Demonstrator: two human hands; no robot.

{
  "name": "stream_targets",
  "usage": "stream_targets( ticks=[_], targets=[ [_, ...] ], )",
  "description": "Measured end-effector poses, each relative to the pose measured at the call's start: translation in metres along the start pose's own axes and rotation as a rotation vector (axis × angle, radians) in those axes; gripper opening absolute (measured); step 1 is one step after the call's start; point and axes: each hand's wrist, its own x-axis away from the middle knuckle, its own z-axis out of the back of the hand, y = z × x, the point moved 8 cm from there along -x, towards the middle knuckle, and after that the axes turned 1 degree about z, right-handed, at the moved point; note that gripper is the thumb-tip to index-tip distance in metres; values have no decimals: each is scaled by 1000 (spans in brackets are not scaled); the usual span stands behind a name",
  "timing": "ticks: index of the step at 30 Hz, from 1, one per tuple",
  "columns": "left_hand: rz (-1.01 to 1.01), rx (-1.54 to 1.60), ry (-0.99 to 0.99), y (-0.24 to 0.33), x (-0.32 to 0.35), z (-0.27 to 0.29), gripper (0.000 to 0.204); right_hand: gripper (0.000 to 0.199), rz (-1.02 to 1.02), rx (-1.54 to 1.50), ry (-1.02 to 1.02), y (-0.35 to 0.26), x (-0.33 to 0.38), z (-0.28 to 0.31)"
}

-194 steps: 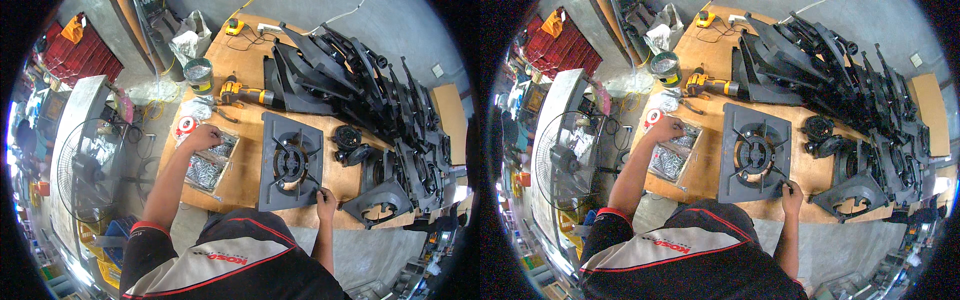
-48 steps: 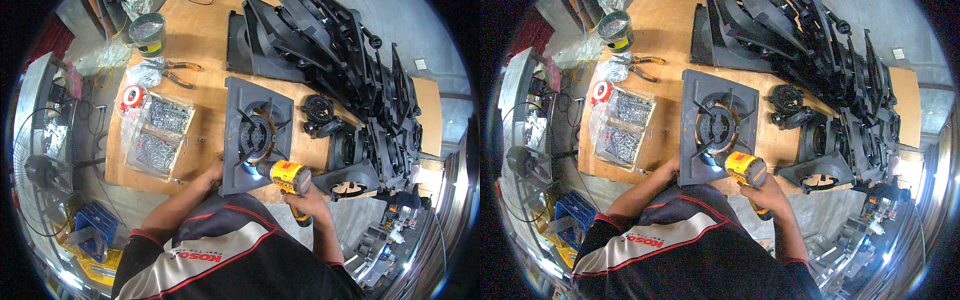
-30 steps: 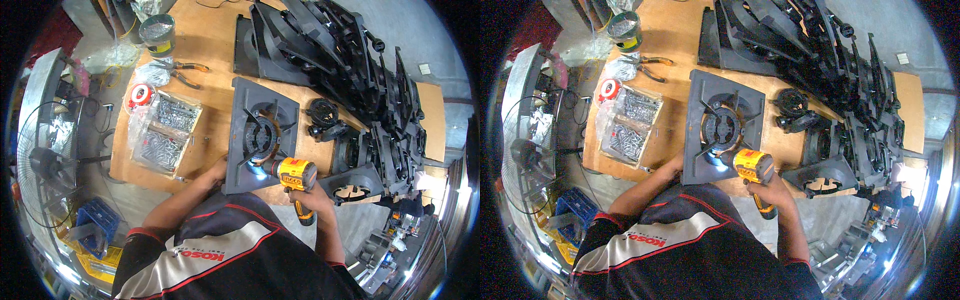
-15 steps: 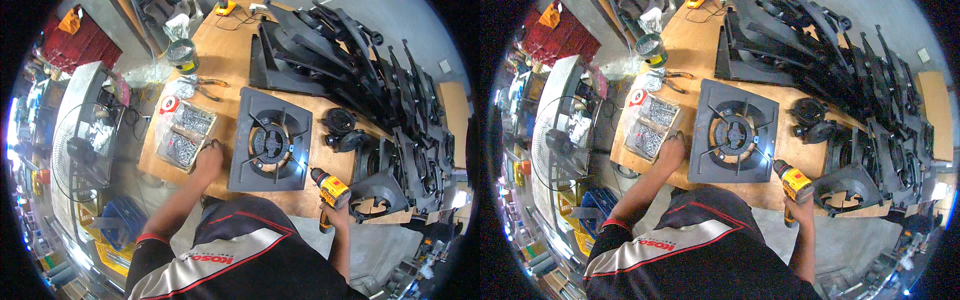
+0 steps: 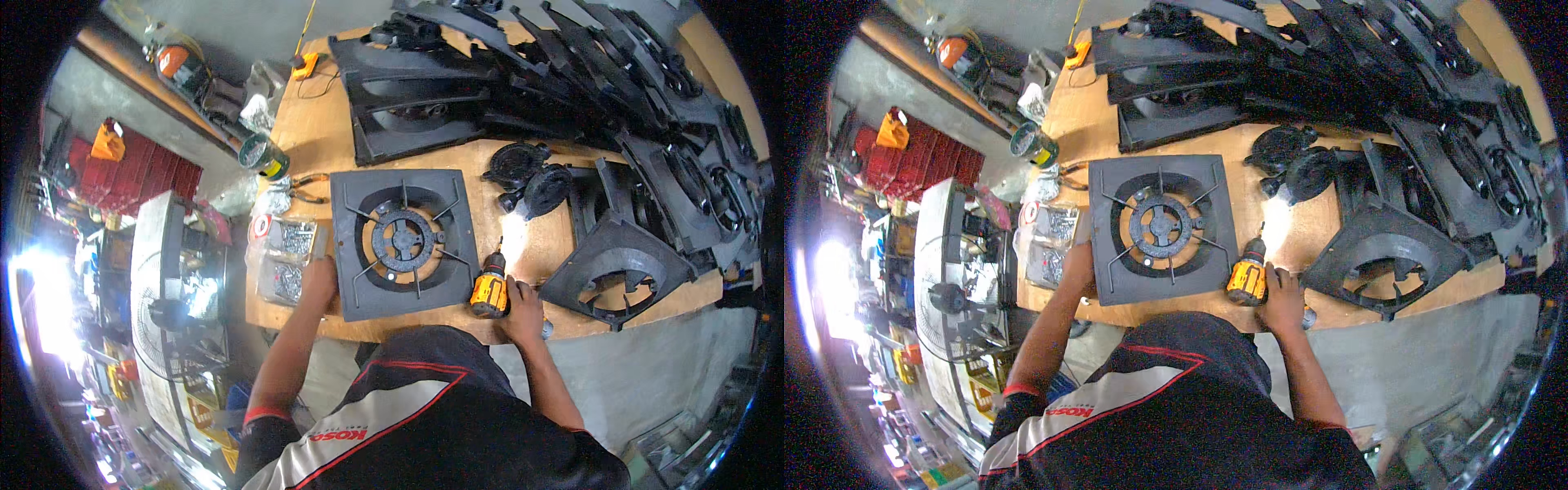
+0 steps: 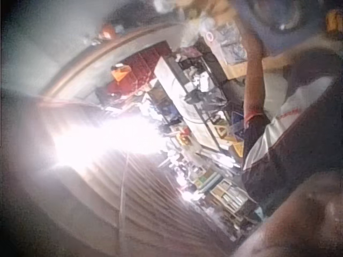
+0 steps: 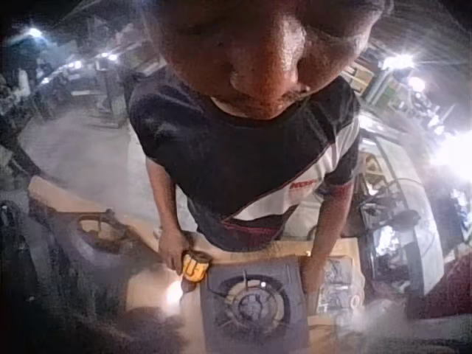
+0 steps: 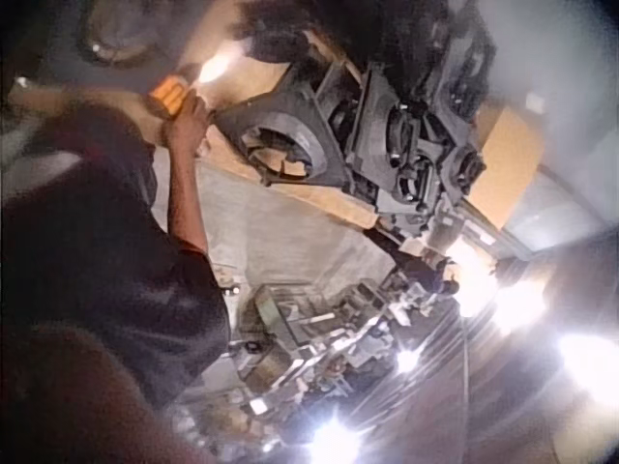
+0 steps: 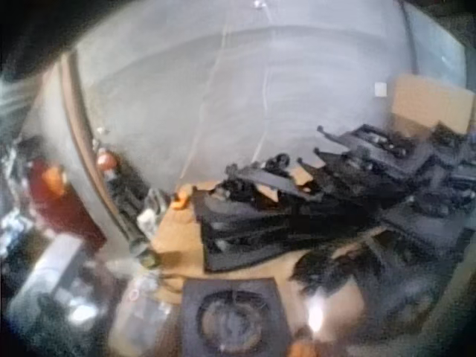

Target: The person assembles black plastic furniture components on a workbench. They use a cordless drill to drive screws into a square base with a circular insert, then attach a circular frame and a metal rod. The person repeats the process on a second unit, handling screws and parts one at a time.

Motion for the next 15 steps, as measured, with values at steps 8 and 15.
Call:
stream_targets(
  ticks=[8, 15],
  targets=[
    [-3, 586, 207, 98, 94, 169, 22, 53, 381, -711, -87, -87, -18, 85],
    [-526, 489, 223, 191, 113, 145, 18, 27, 399, -1279, -759, -186, -38, 25]
  ],
)
